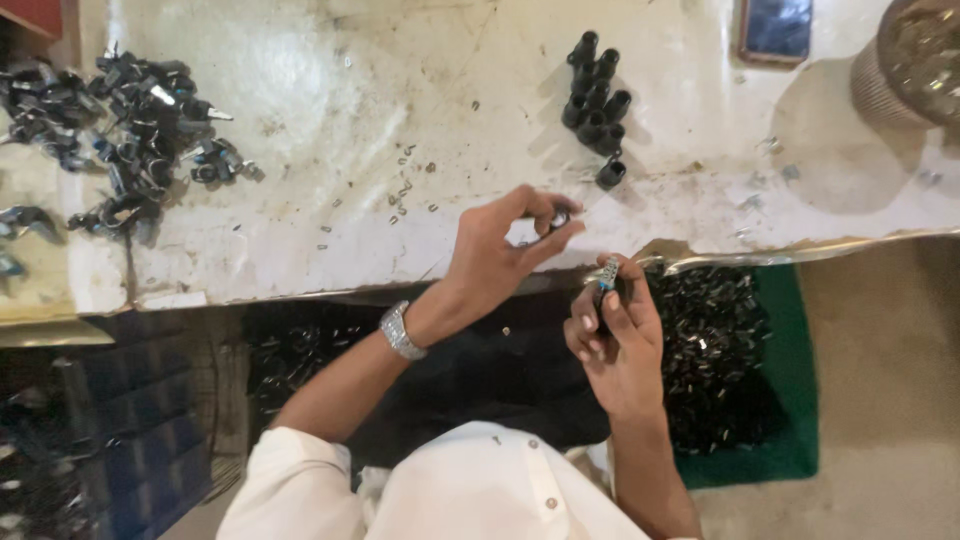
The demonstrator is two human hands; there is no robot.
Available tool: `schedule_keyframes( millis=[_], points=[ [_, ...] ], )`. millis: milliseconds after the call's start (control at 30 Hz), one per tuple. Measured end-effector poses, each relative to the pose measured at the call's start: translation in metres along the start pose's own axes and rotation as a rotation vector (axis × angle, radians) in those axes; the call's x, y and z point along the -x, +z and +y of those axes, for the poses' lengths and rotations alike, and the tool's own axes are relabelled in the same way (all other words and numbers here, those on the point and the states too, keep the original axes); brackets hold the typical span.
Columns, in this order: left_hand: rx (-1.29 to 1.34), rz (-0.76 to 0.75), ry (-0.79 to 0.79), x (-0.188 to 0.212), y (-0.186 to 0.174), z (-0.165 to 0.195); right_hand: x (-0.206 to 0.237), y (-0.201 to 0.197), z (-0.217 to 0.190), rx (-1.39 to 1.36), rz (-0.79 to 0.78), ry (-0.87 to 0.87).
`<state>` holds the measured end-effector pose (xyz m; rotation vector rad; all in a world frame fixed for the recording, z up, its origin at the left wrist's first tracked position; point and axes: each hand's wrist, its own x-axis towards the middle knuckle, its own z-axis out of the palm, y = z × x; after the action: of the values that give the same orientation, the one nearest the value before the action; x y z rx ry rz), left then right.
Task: The person repeatedly picks small metal components and black plastic caps from a table and bins, then assembles them by hand. The assembled units are placed into a green bin. The person handles the items one at a time throughout the clip.
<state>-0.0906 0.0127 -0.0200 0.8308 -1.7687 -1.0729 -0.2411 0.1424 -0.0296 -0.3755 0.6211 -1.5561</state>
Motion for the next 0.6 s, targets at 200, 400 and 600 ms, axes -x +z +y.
schedule_keyframes(
  millis=[200,400,600],
  points=[
    [0.077,-0.018,0.105,0.075,-0.016,0.002,-0.005,0.0,0.02,-0.006,0.009,0.164],
    [-0.024,-0.062,0.29,0.089,-0.05,-0.005,0.003,0.017,0.04,0.358,-0.046,0.088],
    [-0.289,-0.292,0.079,0.091,-0.078,0.007,-0.011,0.035,0.039,1.532,-0.666,-0.457]
  ],
)
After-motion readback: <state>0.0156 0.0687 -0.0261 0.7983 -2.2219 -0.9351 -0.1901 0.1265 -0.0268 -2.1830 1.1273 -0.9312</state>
